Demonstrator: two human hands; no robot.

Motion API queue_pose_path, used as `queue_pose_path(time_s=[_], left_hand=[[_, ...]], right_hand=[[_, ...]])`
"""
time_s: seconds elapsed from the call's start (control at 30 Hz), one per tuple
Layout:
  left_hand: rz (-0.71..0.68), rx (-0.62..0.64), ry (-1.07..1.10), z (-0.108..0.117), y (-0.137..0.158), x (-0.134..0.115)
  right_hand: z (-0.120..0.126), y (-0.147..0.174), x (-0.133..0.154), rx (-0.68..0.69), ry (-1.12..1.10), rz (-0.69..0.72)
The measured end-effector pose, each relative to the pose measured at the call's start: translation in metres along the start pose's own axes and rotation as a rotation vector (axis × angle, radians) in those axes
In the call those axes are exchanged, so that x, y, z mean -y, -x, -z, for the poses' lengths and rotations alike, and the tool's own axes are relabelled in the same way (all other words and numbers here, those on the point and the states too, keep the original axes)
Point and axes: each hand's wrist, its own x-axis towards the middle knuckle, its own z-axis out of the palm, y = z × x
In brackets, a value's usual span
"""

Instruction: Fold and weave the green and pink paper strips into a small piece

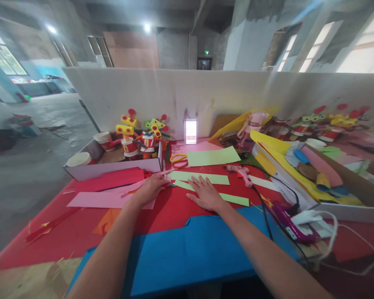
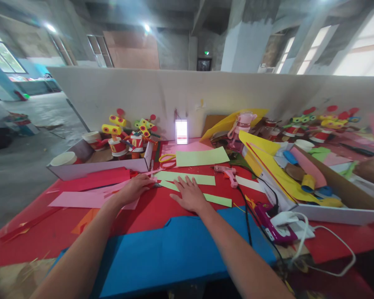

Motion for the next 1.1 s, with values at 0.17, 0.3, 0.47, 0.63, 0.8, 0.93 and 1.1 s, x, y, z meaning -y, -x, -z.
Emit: queue_pose_path(time_s=[0.17, 0.3, 0.47, 0.63, 0.8, 0.93, 1.1], left_hand=[[-0.008, 0.002, -0.02, -0.001, 0.003, 0.006], [-0.024, 0.008, -0.012, -0.002, 0.001, 0.004], [-0.018, 0.027, 0.02, 0.005, 0.001, -0.002], [0.0, 0.079, 0.023, 0.014, 0.0, -0.009], [-0.007, 0.086, 0.017, 0.015, 0.0, -0.013], [0.012, 0.115, 0.048, 0.019, 0.001, -0.011], [0.041, 0.089, 0.028, 0.019, 0.001, -0.008]], right_hand=[[0.009, -0.005, -0.015, -0.008, 0.023, 0.098], [0.011, 0.001, -0.027, 0.015, 0.015, 0.178], [0.012, 0.008, -0.021, 0.055, -0.019, 0.121], [0.013, 0.007, -0.021, 0.061, -0.029, 0.117], [0.009, 0.006, -0.025, 0.031, -0.024, 0.138], [0.009, 0.007, -0.025, 0.027, -0.033, 0.137], [0.01, 0.007, -0.023, -0.02, -0.064, 0.14]])
